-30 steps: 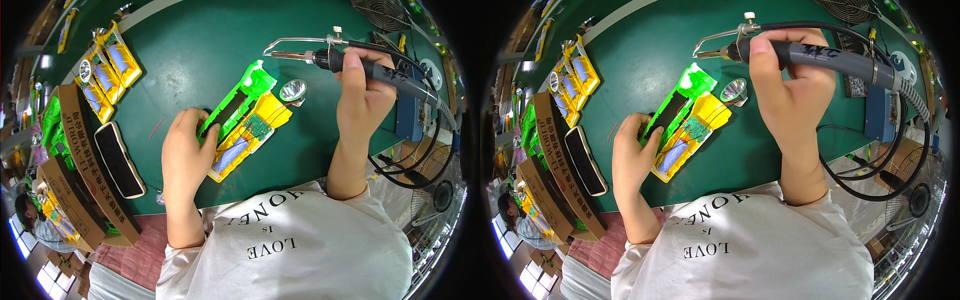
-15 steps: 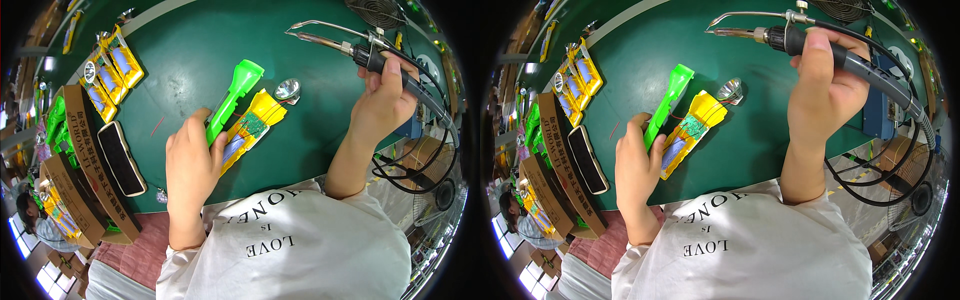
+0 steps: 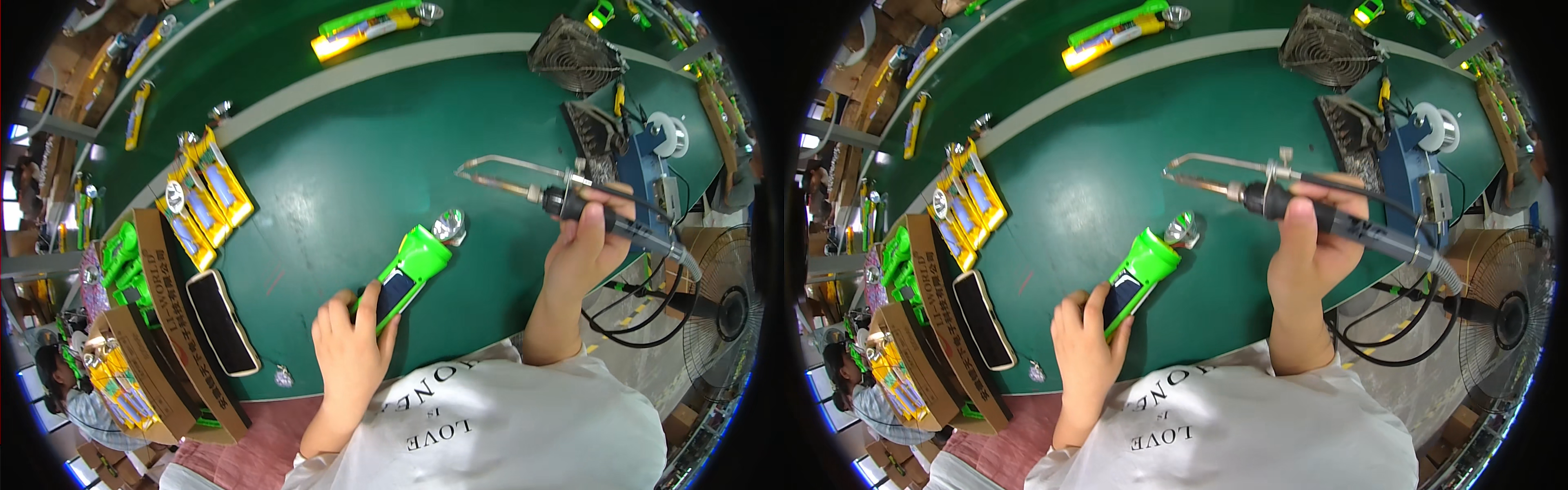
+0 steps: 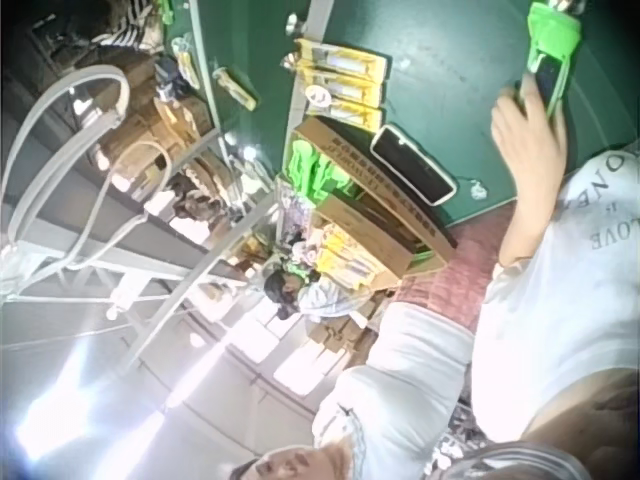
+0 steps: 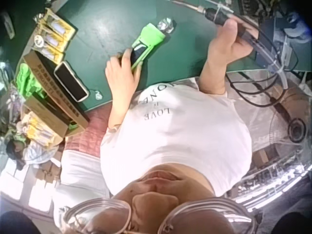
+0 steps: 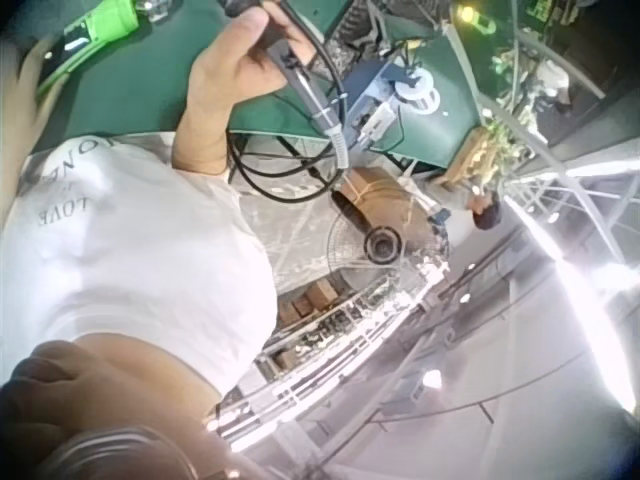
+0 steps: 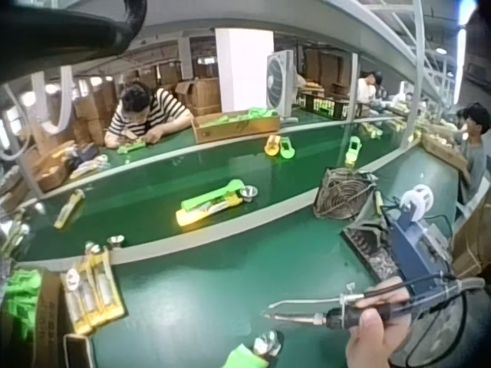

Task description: The person solders wires and circuit boards into flashlight casings using a soldering iron, connects internal components, and places the assembled flashlights onto a conveyor belt.

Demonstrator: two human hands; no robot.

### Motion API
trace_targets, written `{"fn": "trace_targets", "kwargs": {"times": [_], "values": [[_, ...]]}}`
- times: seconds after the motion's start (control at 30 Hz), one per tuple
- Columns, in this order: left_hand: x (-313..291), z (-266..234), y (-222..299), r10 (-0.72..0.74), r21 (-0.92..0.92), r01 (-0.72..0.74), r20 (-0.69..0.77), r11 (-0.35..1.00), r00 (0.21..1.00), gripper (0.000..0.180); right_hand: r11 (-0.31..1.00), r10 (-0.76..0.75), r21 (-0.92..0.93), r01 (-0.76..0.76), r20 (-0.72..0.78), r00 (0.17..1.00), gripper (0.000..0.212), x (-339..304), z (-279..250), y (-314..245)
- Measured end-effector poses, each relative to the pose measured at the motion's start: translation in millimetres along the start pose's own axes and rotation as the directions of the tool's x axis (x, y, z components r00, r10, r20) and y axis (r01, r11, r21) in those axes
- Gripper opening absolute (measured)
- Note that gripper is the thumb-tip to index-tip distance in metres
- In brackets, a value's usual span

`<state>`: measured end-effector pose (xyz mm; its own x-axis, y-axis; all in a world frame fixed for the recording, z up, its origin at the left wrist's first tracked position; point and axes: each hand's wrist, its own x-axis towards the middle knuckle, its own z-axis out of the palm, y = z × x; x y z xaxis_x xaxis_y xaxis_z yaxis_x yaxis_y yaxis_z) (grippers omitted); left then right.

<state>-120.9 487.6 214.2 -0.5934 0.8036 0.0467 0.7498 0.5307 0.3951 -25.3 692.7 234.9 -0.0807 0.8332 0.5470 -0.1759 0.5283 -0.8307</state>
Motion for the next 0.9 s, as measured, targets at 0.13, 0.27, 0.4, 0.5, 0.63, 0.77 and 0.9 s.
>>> {"fn": "trace_targets", "kwargs": {"times": [0.13, 0.27, 0.4, 0.5, 0.63, 0.77, 0.9], "values": [[-1, 2, -3, 0.084, 0.085, -0.087, 0.029, 0.993, 0.996, 0.059, 0.997, -0.030, 0.077, 0.031, -0.005, 1.000, 0.014, -1, -11, 5], [8, -4, -5, 0.107, 0.139, -0.114, 0.061, 0.984, 0.992, 0.059, 0.983, 0.036, 0.179, -0.033, -0.012, 0.999, 0.019, -5, -27, 13], [57, -33, -12, 0.060, 0.050, -0.063, 0.062, 0.997, 0.996, 0.056, 0.986, 0.089, 0.146, -0.081, -0.050, 0.995, 0.020, -7, -37, 23], [118, -51, -27, -0.039, -0.018, 0.038, -0.051, 0.999, 0.998, 0.056, 0.984, 0.127, 0.138, -0.112, -0.105, 0.986, 0.019, -8, -35, 25], [212, -75, -57, 0.012, -0.029, -0.016, -0.115, 0.999, 0.993, 0.051, 0.989, 0.127, 0.081, -0.123, -0.057, 0.990, 0.023, -9, -27, 19], [293, -82, -86, -0.029, 0.111, 0.054, -0.213, 0.992, 0.977, 0.053, 0.996, 0.085, 0.031, -0.086, 0.036, 0.996, 0.028, -13, -24, 22], [334, -54, -129, -0.069, 0.135, 0.101, -0.226, 0.986, 0.972, 0.054, 0.992, 0.122, -0.018, -0.122, 0.036, 0.992, 0.027, -13, -25, 23]]}}
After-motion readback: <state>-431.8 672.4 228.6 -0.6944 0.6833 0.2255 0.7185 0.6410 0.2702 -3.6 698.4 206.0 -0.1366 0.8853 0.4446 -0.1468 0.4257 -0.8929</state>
